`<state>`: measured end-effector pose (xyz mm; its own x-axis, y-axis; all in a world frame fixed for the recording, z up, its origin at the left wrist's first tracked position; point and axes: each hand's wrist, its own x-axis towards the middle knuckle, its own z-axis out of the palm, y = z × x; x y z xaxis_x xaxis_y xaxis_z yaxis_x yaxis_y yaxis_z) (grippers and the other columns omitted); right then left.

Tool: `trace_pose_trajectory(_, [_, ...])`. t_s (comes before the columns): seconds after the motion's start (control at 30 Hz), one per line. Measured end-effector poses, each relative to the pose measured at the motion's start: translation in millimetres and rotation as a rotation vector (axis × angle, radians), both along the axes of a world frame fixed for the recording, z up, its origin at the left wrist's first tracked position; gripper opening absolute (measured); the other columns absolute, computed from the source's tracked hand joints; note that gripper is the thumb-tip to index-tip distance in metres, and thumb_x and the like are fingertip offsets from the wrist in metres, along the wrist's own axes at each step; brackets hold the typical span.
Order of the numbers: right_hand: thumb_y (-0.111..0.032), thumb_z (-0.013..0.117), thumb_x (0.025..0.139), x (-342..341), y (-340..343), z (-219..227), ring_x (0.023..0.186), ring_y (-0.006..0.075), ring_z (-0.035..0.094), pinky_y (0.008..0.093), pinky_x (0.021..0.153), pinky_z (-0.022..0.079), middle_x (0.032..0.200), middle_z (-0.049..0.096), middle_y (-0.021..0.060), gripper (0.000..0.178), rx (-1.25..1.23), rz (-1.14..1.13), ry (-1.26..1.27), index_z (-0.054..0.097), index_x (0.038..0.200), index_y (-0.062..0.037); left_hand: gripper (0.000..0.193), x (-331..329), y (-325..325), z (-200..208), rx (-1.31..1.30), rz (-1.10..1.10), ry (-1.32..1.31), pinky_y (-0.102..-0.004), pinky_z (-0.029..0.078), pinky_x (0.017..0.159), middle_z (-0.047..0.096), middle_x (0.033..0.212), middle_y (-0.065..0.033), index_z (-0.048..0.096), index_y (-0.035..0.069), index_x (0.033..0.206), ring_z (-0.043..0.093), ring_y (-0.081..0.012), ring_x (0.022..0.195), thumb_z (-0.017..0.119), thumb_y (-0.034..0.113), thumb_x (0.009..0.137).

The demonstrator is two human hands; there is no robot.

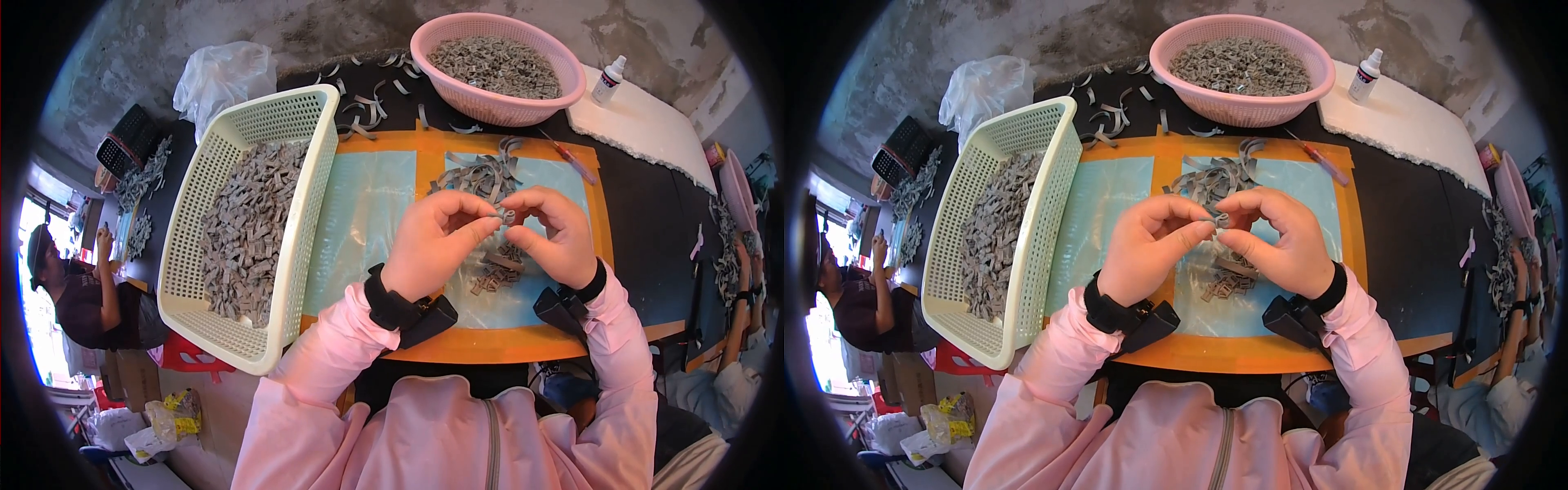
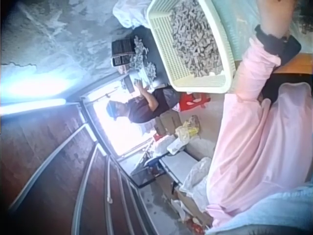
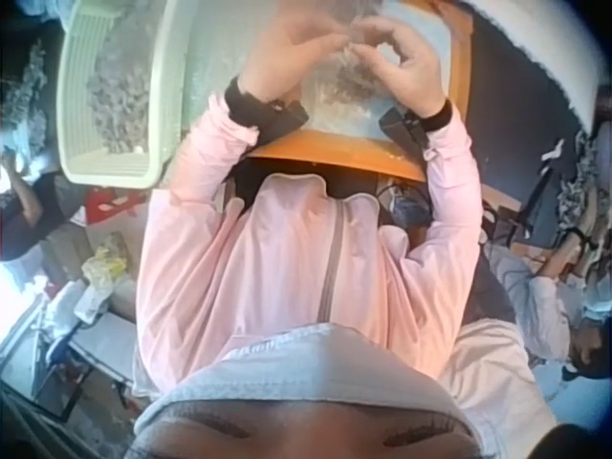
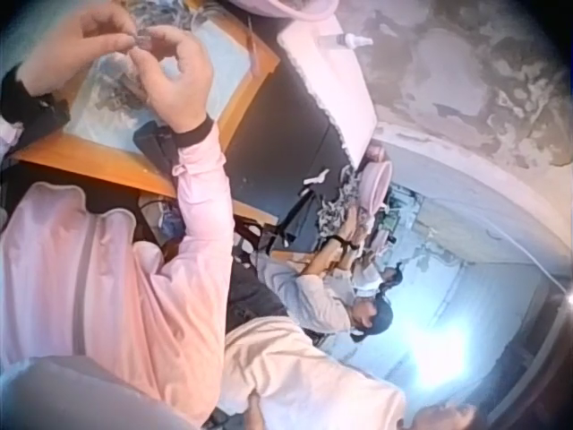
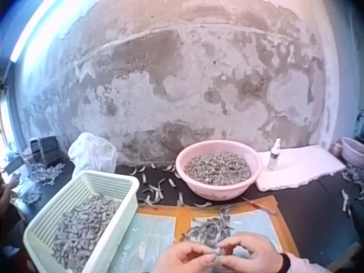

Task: Sorting and inspecting small grey material components for shoe manufacturing at a workbench.

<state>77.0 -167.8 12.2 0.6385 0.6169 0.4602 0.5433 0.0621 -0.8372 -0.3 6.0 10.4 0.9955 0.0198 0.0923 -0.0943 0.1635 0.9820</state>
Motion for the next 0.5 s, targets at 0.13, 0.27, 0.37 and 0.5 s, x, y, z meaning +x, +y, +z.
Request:
trace_pose_trajectory(0.13, [-0.007, 0.065, 0.078, 4.1, -5.3, 0.1, 0.073, 0.0153, 0.057, 0.0264, 0.067, 0.045, 0.081, 0.061, 0.0072, 0.012, -0.034, 0.034, -0.021, 0.061, 0.088, -0.0025, 0.013, 0.3, -1.9, -1.2, 0.122, 0.043, -0.135, -0.0236, 0.046, 0.077, 0.061, 0.091, -0.0063, 0.060, -0.003, 0.092, 0.058, -0.0113, 0.086, 0.062, -0.002, 0.080])
trace_pose_trajectory(0.27, [-0.006, 0.064, 0.078, 2.8, -4.7, 3.6, 0.073, 0.0165, 0.058, 0.0273, 0.068, 0.045, 0.081, 0.062, 0.0074, 0.008, -0.034, 0.030, -0.044, 0.062, 0.085, -0.0028, 0.012, 0.6, -1.9, -2.7, 0.164, 0.068, -0.138, -0.0239, 0.046, 0.077, 0.060, 0.091, -0.0071, 0.060, -0.003, 0.090, 0.058, -0.0117, 0.085, 0.063, -0.003, 0.079])
trace_pose_trajectory(0.37, [-0.005, 0.064, 0.078, 2.4, -4.7, 6.3, 0.073, 0.0174, 0.058, 0.0274, 0.068, 0.045, 0.081, 0.062, 0.0074, 0.008, -0.059, 0.015, -0.099, 0.062, 0.086, -0.0036, 0.012, 0.9, -1.9, -3.1, 0.191, 0.078, -0.161, -0.0240, 0.046, 0.077, 0.060, 0.091, -0.0073, 0.060, -0.003, 0.090, 0.058, -0.0118, 0.085, 0.063, -0.004, 0.078])
trace_pose_trajectory(0.5, [-0.003, 0.064, 0.077, 1.7, -4.6, 7.8, 0.072, 0.0184, 0.058, 0.0279, 0.067, 0.044, 0.079, 0.063, 0.0074, 0.008, -0.058, 0.004, -0.114, 0.063, 0.086, -0.0040, 0.014, 1.7, -2.1, -4.4, 0.197, 0.087, -0.156, -0.0241, 0.047, 0.077, 0.060, 0.092, -0.0074, 0.060, -0.003, 0.090, 0.058, -0.0119, 0.085, 0.064, -0.004, 0.077])
